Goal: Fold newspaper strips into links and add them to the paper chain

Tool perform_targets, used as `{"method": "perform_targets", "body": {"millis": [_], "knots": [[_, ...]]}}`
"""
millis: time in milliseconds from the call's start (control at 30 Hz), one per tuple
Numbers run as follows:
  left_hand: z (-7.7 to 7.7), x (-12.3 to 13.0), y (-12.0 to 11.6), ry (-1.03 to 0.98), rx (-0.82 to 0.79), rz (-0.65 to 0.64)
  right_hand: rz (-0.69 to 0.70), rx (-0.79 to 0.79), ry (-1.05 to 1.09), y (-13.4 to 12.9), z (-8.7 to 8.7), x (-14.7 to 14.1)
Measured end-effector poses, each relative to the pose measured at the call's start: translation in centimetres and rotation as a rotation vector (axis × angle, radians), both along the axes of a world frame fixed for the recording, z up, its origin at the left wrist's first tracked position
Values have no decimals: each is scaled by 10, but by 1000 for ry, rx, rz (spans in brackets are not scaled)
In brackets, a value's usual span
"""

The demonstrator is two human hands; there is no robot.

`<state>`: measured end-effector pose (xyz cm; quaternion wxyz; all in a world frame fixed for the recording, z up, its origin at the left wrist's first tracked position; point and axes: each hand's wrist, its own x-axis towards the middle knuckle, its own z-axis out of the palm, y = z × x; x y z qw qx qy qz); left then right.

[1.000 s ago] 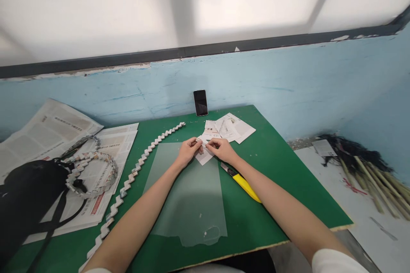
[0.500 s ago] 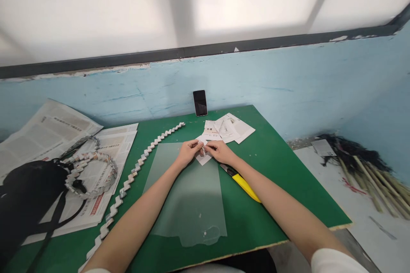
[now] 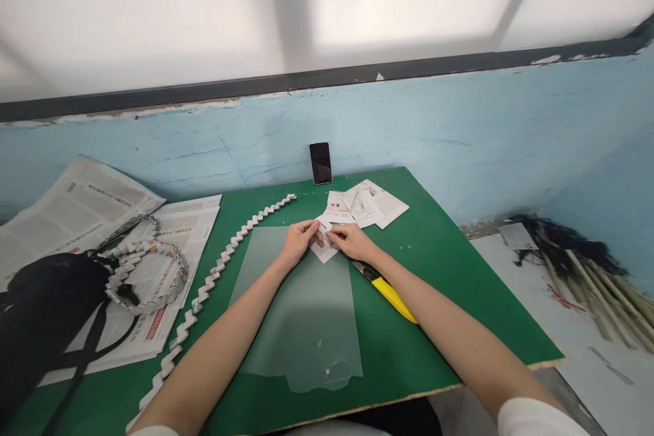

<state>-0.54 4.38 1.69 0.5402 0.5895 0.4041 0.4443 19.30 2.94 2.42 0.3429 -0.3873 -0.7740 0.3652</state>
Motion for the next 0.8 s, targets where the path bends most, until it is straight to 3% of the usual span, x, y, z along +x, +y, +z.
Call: {"method": "perform_targets", "body": {"millis": [133, 367, 533, 800], "knots": [[4, 1, -5, 73, 51, 10, 19, -3, 20, -1, -2, -1], [5, 4, -9, 156, 113, -135, 64, -11, 4, -4, -3, -3], [5, 4, -9, 234, 166, -135, 61, 17, -2, -4, -4, -3], [-2, 3, -7, 196, 146, -171, 86, -26, 11, -5, -2, -3]]}}
